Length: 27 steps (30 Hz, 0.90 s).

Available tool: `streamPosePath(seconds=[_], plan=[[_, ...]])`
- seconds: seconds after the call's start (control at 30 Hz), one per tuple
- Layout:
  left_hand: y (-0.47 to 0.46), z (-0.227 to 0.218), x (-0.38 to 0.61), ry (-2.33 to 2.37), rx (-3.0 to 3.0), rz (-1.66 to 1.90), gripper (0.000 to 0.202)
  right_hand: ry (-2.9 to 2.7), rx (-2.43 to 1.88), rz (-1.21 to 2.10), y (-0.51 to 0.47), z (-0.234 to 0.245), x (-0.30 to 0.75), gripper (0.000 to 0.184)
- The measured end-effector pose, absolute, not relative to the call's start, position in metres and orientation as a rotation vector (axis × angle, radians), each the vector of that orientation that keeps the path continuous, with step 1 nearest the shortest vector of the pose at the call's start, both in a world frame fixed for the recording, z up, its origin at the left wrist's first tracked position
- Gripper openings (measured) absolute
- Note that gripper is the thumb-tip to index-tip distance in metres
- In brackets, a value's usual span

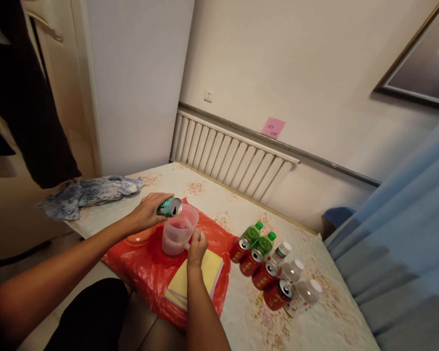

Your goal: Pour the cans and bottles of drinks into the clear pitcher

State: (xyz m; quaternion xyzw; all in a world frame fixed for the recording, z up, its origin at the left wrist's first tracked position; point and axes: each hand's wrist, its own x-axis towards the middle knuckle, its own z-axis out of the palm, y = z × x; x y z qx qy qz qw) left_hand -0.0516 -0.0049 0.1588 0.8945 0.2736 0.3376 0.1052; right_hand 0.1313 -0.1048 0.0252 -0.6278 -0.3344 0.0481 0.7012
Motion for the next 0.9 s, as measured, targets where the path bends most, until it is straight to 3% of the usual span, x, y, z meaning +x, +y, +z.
streamPosePath(seconds=[0.17, 0.4, 0.57, 0.9], plan=[[-0.022, 0.138, -0.077, 0.963, 2.210, 1.219, 0.069, -0.735, -1.381, 0.150, -0.106, 0.032, 0.128, 0.041], [-0.037, 0.084, -0.101, 1.178, 1.646, 1.227, 0.069, -0.692, -1.351, 0.195, -0.109, 0.059, 0.123, 0.042], [-0.035, 0.047, -0.094, 1.147, 1.568, 1.208, 0.066, -0.759, -1.287, 0.194, -0.114, 0.102, 0.139, 0.044], [-0.025, 0.030, -0.048, 0.877, 1.481, 1.154, 0.062, -1.084, -1.376, 0.141, -0.128, 0.161, 0.186, 0.047]])
